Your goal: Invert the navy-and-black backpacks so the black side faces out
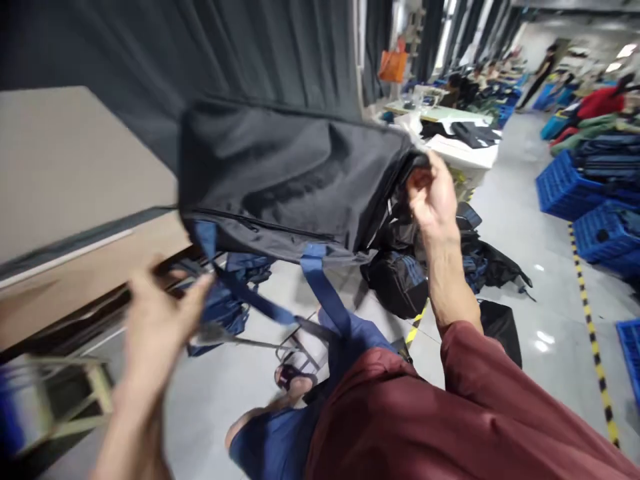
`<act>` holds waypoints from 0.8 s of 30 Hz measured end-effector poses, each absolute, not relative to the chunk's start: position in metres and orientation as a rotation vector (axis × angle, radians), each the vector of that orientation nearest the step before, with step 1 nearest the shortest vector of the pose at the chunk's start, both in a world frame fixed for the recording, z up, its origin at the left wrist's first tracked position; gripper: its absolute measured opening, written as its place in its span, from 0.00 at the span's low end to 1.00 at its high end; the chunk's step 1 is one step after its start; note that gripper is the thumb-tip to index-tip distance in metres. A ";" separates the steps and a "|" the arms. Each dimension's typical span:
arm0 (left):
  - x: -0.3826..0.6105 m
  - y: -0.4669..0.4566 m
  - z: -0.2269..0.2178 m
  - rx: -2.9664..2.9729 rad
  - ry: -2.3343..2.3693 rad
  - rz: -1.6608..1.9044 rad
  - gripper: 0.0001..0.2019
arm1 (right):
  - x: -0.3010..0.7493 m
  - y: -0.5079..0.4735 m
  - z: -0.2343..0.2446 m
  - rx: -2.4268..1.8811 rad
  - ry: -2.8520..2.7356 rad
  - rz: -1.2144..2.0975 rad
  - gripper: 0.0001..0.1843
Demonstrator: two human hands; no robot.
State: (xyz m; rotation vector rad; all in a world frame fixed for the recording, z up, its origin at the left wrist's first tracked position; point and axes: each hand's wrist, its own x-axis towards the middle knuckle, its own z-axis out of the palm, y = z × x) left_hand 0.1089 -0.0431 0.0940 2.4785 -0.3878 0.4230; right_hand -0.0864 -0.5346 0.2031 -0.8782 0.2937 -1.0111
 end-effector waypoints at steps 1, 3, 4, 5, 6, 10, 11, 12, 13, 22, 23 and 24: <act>0.089 -0.073 0.071 2.391 -0.448 0.238 0.38 | -0.098 -0.528 0.189 -0.839 0.383 -0.993 0.13; 0.037 -0.134 0.018 2.108 -0.552 -0.139 0.30 | -0.113 -0.510 0.157 -0.771 0.542 -0.921 0.10; 0.008 -0.164 -0.009 1.948 -0.536 -0.353 0.30 | -0.117 -0.500 0.141 -0.743 0.609 -0.888 0.09; -0.020 -0.192 -0.034 1.788 -0.473 -0.546 0.33 | -0.120 -0.489 0.124 -0.719 0.668 -0.862 0.09; -0.045 -0.218 -0.055 1.635 -0.398 -0.687 0.36 | -0.123 -0.478 0.108 -0.701 0.722 -0.842 0.09; -0.098 -0.276 -0.112 1.388 -0.149 -0.929 0.31 | -0.135 -0.442 0.045 -0.632 0.903 -0.804 0.08; -0.100 -0.278 -0.121 1.409 -0.101 -0.922 0.31 | -0.140 -0.440 0.031 -0.600 0.947 -0.808 0.09; -0.100 -0.277 -0.128 1.442 -0.075 -0.910 0.32 | -0.148 -0.442 0.019 -0.563 0.990 -0.816 0.09; -0.098 -0.273 -0.134 1.474 -0.073 -0.901 0.32 | -0.158 -0.447 0.008 -0.519 1.033 -0.827 0.08; -0.112 -0.255 -0.115 1.461 -0.836 -1.231 0.25 | -0.272 -0.523 -0.017 -0.274 1.343 -1.063 0.14; -0.112 -0.252 -0.112 1.472 -0.894 -1.241 0.25 | -0.275 -0.530 -0.013 -0.281 1.342 -1.097 0.14; -0.109 -0.247 -0.112 1.501 -0.913 -1.226 0.26 | -0.276 -0.539 -0.008 -0.296 1.331 -1.132 0.14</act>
